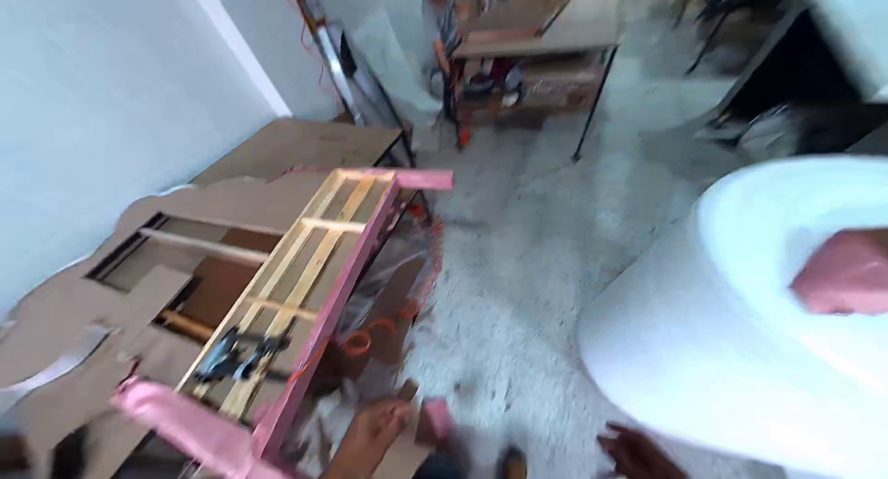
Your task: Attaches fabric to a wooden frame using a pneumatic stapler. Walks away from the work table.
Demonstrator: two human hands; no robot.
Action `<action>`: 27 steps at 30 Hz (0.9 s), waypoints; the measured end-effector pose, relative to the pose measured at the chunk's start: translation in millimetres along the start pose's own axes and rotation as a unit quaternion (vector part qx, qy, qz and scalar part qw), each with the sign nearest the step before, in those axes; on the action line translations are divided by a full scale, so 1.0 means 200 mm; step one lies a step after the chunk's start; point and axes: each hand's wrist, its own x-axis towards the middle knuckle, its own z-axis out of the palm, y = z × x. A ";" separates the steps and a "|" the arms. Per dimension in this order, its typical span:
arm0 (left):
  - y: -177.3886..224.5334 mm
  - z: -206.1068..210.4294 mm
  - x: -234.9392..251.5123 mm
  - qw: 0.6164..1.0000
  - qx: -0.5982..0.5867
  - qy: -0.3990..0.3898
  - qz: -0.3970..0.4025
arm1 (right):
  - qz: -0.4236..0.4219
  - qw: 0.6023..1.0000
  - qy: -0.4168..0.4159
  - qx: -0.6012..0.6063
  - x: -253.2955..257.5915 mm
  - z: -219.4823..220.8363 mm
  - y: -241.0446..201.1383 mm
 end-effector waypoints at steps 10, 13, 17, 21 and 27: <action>-0.07 0.21 0.32 0.872 0.076 -0.122 -0.468 | 0.020 0.991 0.032 0.129 0.82 0.20 0.05; -0.19 0.14 0.48 0.838 0.123 -0.245 -0.471 | 0.082 0.985 0.103 0.115 1.14 0.20 0.14; -0.21 0.12 1.05 0.778 0.201 -0.293 -0.518 | 0.172 0.978 0.090 0.073 1.60 0.09 0.25; -0.35 0.02 1.76 0.874 0.087 -0.232 -0.419 | 0.175 0.974 0.093 0.106 2.05 -0.01 0.28; 0.11 0.02 2.84 0.943 -0.067 -0.083 -0.316 | 0.173 0.972 0.055 0.152 2.81 0.01 0.10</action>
